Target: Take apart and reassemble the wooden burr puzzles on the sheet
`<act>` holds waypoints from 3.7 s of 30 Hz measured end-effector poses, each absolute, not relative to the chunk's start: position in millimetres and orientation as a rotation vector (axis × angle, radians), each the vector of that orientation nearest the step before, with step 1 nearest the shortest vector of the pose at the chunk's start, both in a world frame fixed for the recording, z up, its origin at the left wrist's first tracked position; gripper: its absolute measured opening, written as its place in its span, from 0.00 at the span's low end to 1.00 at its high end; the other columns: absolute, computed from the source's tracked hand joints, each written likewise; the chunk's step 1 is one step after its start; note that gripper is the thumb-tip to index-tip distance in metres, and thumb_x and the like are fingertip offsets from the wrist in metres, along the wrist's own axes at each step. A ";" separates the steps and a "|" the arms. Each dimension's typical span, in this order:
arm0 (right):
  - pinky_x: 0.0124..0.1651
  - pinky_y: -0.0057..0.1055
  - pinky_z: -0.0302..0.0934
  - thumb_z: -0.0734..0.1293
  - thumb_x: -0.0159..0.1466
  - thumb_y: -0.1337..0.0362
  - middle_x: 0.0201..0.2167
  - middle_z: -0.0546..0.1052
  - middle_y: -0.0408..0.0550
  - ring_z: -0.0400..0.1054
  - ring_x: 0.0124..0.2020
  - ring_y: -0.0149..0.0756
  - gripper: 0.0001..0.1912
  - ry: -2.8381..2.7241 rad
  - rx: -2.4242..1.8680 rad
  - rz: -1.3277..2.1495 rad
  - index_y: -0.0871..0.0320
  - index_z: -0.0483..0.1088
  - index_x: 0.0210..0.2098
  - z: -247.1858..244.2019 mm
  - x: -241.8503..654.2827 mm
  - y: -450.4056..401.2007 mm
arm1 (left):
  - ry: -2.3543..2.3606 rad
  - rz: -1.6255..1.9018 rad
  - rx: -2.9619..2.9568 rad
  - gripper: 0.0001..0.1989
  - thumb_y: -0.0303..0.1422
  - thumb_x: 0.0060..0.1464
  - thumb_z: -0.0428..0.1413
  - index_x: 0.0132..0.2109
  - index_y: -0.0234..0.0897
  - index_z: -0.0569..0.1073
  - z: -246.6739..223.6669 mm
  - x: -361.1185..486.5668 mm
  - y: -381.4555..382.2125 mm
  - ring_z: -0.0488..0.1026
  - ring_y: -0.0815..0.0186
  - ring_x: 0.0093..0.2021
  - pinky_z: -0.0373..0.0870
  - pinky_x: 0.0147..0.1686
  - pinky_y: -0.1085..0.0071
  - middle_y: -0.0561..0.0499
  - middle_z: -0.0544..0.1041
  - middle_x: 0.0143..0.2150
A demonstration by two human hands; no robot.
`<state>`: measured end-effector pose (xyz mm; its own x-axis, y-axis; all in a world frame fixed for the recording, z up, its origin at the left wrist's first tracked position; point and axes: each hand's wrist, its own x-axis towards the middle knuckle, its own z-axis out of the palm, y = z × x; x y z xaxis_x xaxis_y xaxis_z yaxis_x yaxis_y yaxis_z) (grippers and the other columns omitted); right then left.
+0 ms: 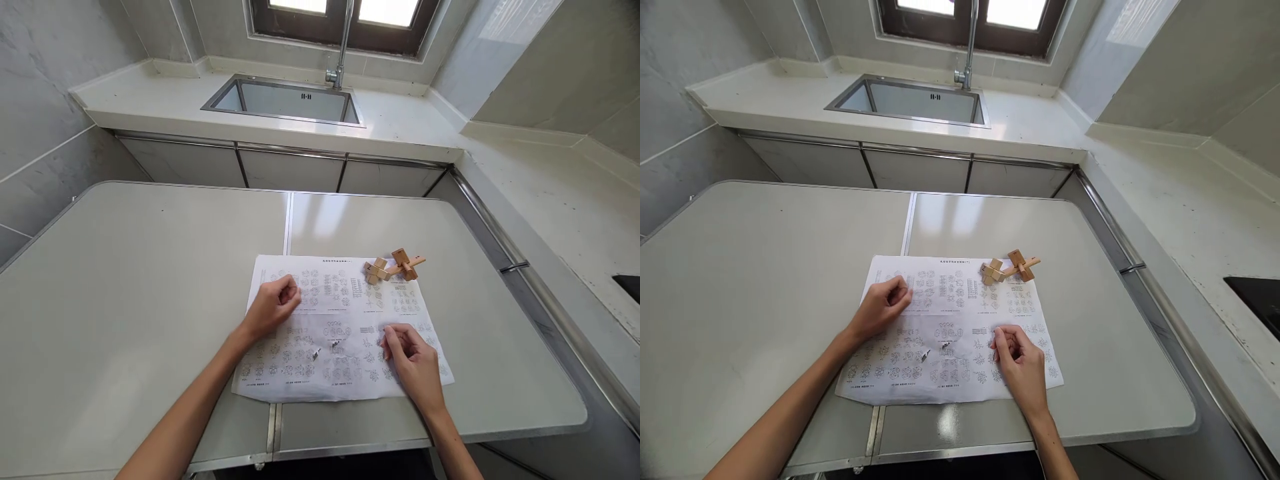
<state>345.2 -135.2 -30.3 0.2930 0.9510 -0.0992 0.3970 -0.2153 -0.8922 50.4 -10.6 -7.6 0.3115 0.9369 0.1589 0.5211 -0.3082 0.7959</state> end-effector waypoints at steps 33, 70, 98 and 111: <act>0.28 0.30 0.65 0.63 0.72 0.44 0.25 0.78 0.45 0.69 0.23 0.37 0.22 -1.336 -1.689 0.855 0.53 0.75 0.34 -19.0 338.9 -129.7 | 1.726 0.918 2.049 0.16 0.31 0.54 0.51 0.26 0.41 0.50 -7.2 -2.0 7.0 0.49 0.70 0.23 0.52 0.27 0.71 0.59 0.52 0.21; 0.28 0.30 0.63 0.63 0.73 0.46 0.26 0.78 0.44 0.68 0.24 0.36 0.20 -1.346 -1.701 0.906 0.53 0.74 0.36 -20.1 341.1 -130.7 | 1.755 0.927 2.073 0.16 0.30 0.55 0.52 0.26 0.41 0.50 -8.5 -1.8 7.6 0.48 0.71 0.24 0.53 0.26 0.73 0.60 0.50 0.23; 0.28 0.29 0.63 0.63 0.73 0.46 0.26 0.78 0.44 0.69 0.24 0.35 0.20 -1.358 -1.685 0.879 0.53 0.74 0.35 -21.7 340.8 -129.1 | 1.738 0.950 2.067 0.16 0.30 0.55 0.52 0.26 0.41 0.51 -11.4 -3.6 8.0 0.48 0.71 0.23 0.53 0.26 0.73 0.60 0.51 0.22; 0.29 0.29 0.64 0.63 0.73 0.47 0.27 0.79 0.43 0.70 0.24 0.35 0.19 -1.352 -1.685 0.905 0.53 0.74 0.37 -24.1 342.1 -129.9 | 1.738 0.950 2.077 0.16 0.30 0.55 0.52 0.25 0.41 0.51 -11.2 -2.9 8.8 0.49 0.71 0.23 0.53 0.25 0.72 0.59 0.51 0.22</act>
<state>342.1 -129.9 -24.1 0.1811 0.9818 -0.0578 0.4274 -0.1315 -0.8945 -2.9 8.8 -11.2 0.0651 0.9493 0.3077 0.7715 -0.2434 0.5879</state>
